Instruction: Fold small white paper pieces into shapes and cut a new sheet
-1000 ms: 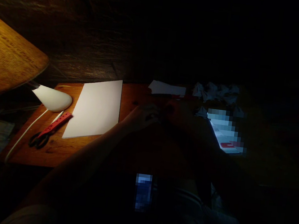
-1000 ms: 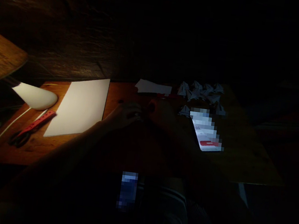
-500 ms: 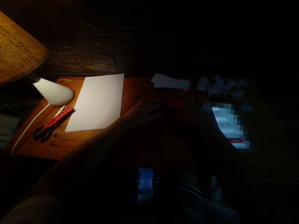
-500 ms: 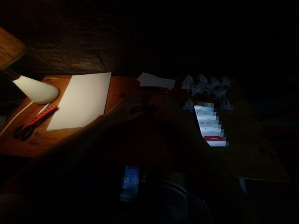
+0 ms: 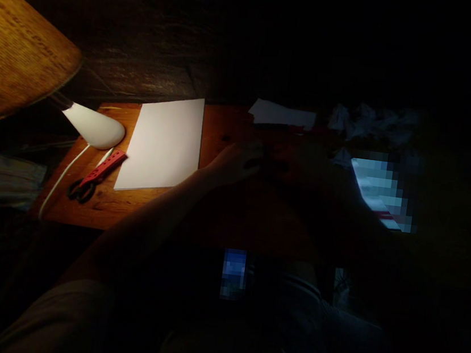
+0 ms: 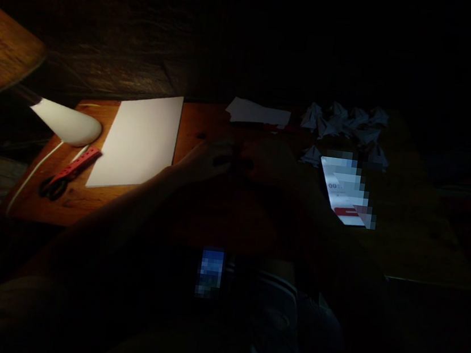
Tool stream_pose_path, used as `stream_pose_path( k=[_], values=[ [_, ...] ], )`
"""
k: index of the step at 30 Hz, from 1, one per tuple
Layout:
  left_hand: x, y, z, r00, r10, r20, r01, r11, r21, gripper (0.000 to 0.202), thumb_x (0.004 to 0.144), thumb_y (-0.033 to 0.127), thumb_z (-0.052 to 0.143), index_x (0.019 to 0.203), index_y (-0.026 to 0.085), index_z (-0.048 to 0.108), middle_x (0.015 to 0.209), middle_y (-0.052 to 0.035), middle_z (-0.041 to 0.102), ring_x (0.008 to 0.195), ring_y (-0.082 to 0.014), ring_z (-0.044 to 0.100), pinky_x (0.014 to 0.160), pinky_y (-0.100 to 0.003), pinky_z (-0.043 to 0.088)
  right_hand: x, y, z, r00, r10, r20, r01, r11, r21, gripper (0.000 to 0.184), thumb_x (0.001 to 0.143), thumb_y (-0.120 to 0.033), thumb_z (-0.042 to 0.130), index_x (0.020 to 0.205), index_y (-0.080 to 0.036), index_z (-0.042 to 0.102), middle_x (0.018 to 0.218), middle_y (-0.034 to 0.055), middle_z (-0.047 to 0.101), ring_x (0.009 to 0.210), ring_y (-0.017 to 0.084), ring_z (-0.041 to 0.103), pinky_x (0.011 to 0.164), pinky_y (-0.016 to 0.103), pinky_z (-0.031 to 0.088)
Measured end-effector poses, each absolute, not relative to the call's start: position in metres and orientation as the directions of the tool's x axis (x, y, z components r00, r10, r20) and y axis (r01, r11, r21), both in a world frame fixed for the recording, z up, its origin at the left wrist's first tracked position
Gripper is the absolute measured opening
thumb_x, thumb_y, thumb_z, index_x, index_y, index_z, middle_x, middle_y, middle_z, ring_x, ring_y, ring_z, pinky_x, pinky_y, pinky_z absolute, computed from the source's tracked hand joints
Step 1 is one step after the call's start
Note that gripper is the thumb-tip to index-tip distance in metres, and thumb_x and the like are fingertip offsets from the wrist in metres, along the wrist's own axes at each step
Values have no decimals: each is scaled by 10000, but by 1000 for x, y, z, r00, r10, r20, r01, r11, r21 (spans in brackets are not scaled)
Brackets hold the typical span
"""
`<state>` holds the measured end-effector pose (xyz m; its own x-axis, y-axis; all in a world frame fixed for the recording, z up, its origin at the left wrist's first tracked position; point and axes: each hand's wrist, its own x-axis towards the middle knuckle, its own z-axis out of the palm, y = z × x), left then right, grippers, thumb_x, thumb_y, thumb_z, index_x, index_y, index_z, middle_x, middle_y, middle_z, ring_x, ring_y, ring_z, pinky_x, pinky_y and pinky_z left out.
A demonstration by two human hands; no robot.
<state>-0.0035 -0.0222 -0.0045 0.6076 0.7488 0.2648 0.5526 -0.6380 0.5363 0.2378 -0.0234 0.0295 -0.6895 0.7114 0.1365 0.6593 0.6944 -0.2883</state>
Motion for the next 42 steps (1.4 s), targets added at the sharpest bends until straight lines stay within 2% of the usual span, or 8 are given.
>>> stream_pose_path(
  k=[4,10,17,25,28,31,36,42],
  values=[
    [-3,-26,0,615,739,275,548,-651,525,54,892,230,677,897,215,728,1098,-97,745,993,-269,708,873,-393,559,238,-22,29,-700,700,144,641,704,-307,163,950,-335,744,919,-210,844,1092,92,838,893,248,674,767,383,383],
    [-3,-27,3,606,749,268,535,-633,560,66,874,253,744,841,216,702,1073,-85,740,951,-261,699,850,-391,547,234,-19,28,-668,735,119,680,667,-305,217,1016,-252,650,1060,-174,848,1122,144,832,954,291,705,797,410,391],
    [-1,-21,-5,543,791,282,502,-575,645,96,845,183,771,805,221,692,989,-49,716,913,-235,683,849,-372,518,231,-15,19,-643,751,147,690,652,-314,203,1004,-197,616,1014,-161,815,1110,145,808,948,274,683,832,394,420],
    [-2,-20,-5,551,783,290,526,-595,608,60,888,214,786,890,199,729,1024,-58,738,933,-232,702,849,-365,526,235,-7,11,-636,751,178,668,652,-359,195,979,-233,642,984,-158,822,1068,154,791,951,282,662,858,407,433],
    [-1,-21,-4,565,774,285,540,-608,581,28,912,173,745,893,191,737,1042,-59,744,964,-228,719,883,-366,546,241,-5,12,-664,717,212,608,683,-405,207,974,-310,680,965,-169,832,1063,141,780,943,275,652,839,398,434],
    [-1,-21,-3,577,766,283,539,-618,572,88,929,135,688,908,187,756,1060,-63,754,998,-218,730,904,-354,563,246,-3,13,-695,677,242,536,712,-454,217,942,-353,729,976,-175,848,1088,134,779,956,274,662,836,392,454],
    [0,-20,-3,573,766,291,527,-616,585,67,928,158,713,899,185,767,1082,-63,768,1004,-211,734,906,-348,570,247,2,9,-676,705,214,557,679,-479,164,925,-305,733,927,-183,843,1052,127,770,954,270,667,842,398,466],
    [-1,-19,-1,577,772,267,541,-606,583,63,926,138,725,901,191,747,1038,-57,762,972,-205,722,927,-358,569,242,1,9,-661,729,178,607,660,-443,144,926,-254,689,906,-181,812,1076,134,758,960,273,662,850,417,489]
  ],
)
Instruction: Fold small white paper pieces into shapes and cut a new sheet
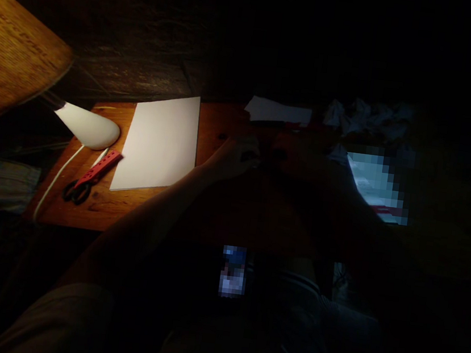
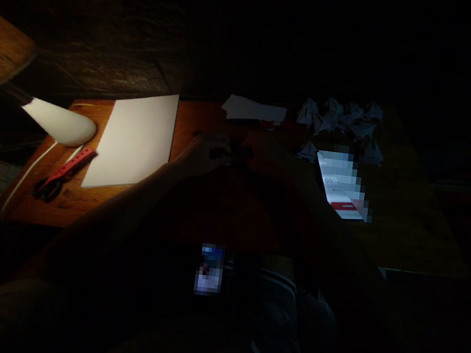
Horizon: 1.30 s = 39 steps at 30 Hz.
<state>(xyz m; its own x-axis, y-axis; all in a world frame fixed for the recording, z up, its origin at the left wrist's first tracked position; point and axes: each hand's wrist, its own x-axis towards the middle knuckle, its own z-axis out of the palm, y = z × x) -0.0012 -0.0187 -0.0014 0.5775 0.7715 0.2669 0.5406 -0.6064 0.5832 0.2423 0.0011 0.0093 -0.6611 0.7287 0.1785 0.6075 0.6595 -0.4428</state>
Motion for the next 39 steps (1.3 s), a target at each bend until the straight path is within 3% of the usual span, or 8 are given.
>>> stream_pose_path(
  k=[6,10,13,21,30,33,39],
  values=[
    [-2,-18,-1,558,777,290,515,-599,613,150,893,130,753,1031,190,751,1066,-51,772,975,-202,721,916,-341,569,243,3,2,-612,762,210,640,634,-435,114,867,-234,741,921,-154,801,1187,175,750,994,298,666,896,457,542],
    [-3,-17,-2,583,746,322,468,-632,617,25,931,178,732,936,186,755,1029,-60,769,968,-204,730,915,-341,567,246,7,-3,-621,749,230,598,643,-479,120,850,-264,775,915,-174,822,1153,147,757,979,292,669,886,458,556],
    [-3,-16,-4,588,729,350,446,-654,611,64,944,186,719,889,184,752,1006,-61,766,953,-202,735,909,-342,566,248,8,-3,-632,739,233,568,646,-509,148,865,-292,779,935,-176,838,1161,148,755,1000,299,671,905,461,542],
    [-2,-15,-5,572,746,341,439,-630,641,18,930,188,752,937,181,767,1041,-65,772,951,-198,734,873,-331,574,247,6,5,-647,731,218,540,640,-547,162,867,-303,786,946,-176,850,1146,127,742,999,280,665,891,422,505],
    [-3,-14,-5,578,755,311,468,-618,631,53,907,137,759,911,188,776,1045,-57,769,983,-204,740,907,-341,590,246,10,-6,-620,717,320,497,674,-547,195,857,-270,751,992,-195,869,1216,130,755,1053,295,692,948,467,556],
    [-3,-14,-3,578,756,309,467,-616,634,69,898,137,752,940,187,775,1032,-50,768,958,-196,731,887,-330,583,246,11,-3,-641,708,295,505,679,-533,170,846,-251,748,939,-169,864,1295,162,761,1097,308,708,981,483,578],
    [-2,-15,-1,562,775,290,477,-590,651,78,877,126,747,912,187,780,1023,-51,785,965,-201,739,906,-339,581,243,11,2,-620,752,223,575,630,-522,178,845,-244,728,941,-197,870,1293,133,780,1099,306,736,982,464,581]
  ],
)
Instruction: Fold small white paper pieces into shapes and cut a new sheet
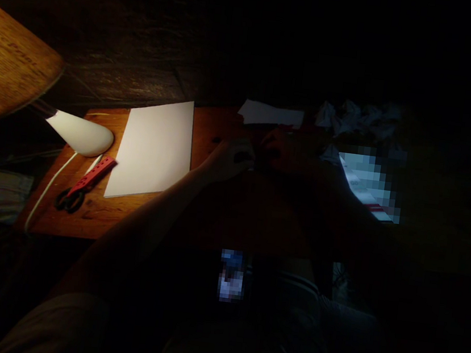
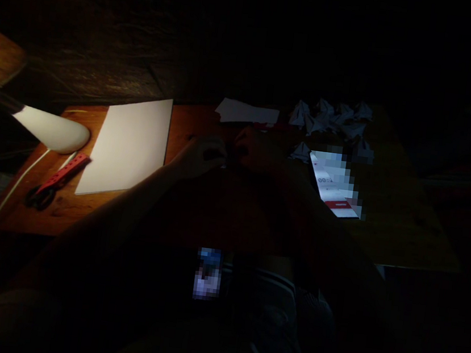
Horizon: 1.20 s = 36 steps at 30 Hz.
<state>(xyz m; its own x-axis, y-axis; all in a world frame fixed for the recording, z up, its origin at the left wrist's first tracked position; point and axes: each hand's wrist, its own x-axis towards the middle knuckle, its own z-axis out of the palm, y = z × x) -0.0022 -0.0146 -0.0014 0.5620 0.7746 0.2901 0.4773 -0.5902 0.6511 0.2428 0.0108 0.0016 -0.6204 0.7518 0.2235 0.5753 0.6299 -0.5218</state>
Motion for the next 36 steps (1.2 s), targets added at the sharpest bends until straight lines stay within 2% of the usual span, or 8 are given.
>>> stream_pose_path(
  k=[10,18,24,30,36],
  values=[
    [-2,-13,-3,566,766,306,447,-596,667,74,923,141,734,905,184,792,1013,-62,788,972,-197,745,911,-332,582,244,14,-5,-612,755,237,538,617,-574,174,801,-237,748,933,-184,849,1268,159,784,1165,340,724,1042,533,573],
    [-4,-13,-1,581,760,291,435,-592,678,61,887,139,793,919,190,782,1042,-58,789,983,-202,746,929,-348,594,243,15,0,-616,751,238,506,609,-611,230,798,-154,732,969,-218,873,1188,103,813,1155,304,730,1061,477,573],
    [-4,-12,-3,592,750,295,434,-605,667,82,885,169,808,837,192,745,1076,-66,772,1024,-214,744,936,-367,595,239,14,3,-595,780,194,542,567,-620,259,806,-112,715,976,-200,889,1197,119,820,1165,302,733,1052,463,578],
    [-5,-9,-5,612,734,293,442,-625,643,87,906,176,800,848,204,740,1091,-63,760,1041,-229,747,963,-414,600,237,12,7,-554,817,160,612,530,-587,212,810,-127,752,947,-210,891,1185,113,824,1163,315,743,1065,471,572],
    [-6,-10,-2,640,712,290,430,-644,632,71,918,202,785,859,200,747,1118,-81,761,1064,-234,749,958,-399,602,235,9,11,-543,831,121,629,497,-597,214,849,-105,748,992,-166,894,1245,141,818,1164,302,736,1030,429,571]
  ],
)
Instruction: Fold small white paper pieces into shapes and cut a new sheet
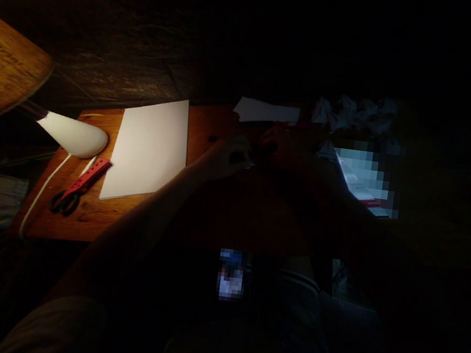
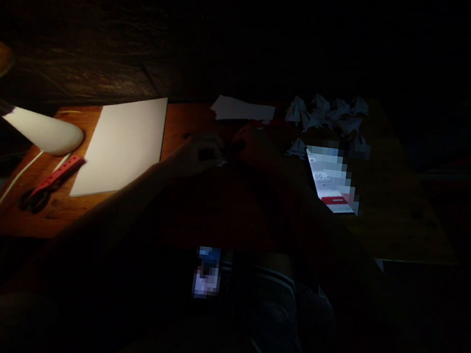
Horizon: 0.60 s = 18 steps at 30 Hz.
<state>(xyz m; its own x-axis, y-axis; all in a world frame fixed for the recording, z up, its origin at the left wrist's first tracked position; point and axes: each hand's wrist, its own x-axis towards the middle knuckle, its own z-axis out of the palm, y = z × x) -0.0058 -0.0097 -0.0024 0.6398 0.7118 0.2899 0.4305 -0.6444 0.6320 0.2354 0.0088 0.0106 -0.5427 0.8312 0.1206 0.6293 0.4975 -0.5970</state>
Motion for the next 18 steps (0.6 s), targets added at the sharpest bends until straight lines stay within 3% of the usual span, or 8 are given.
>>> stream_pose_path(
  k=[5,10,13,18],
  values=[
    [-10,-14,2,659,689,300,441,-678,588,28,929,221,732,926,198,748,1116,-86,780,1071,-253,764,960,-420,610,234,10,6,-521,835,178,627,516,-584,187,816,-137,778,937,-219,895,1155,96,832,1105,296,750,995,429,596],
    [-20,-15,5,704,643,301,398,-708,583,186,971,232,698,1127,212,798,1195,-109,825,1145,-270,793,1029,-437,631,232,10,2,-500,846,184,637,503,-584,186,794,-126,782,930,-202,884,1106,94,841,1064,284,764,950,407,599],
    [-25,-14,6,736,607,300,371,-732,572,171,1006,262,694,1118,231,820,1288,-109,831,1282,-284,778,1133,-458,615,234,13,-2,-475,859,190,635,485,-602,177,785,-160,825,954,-180,870,1143,122,837,1035,277,759,922,398,608],
    [-24,-17,10,759,593,268,397,-748,531,193,1036,272,668,1140,244,828,1310,-99,826,1263,-281,786,1106,-458,623,243,19,-6,-533,817,219,543,529,-652,147,815,-230,842,955,-198,873,1149,119,841,1090,298,764,996,448,616]
  ],
)
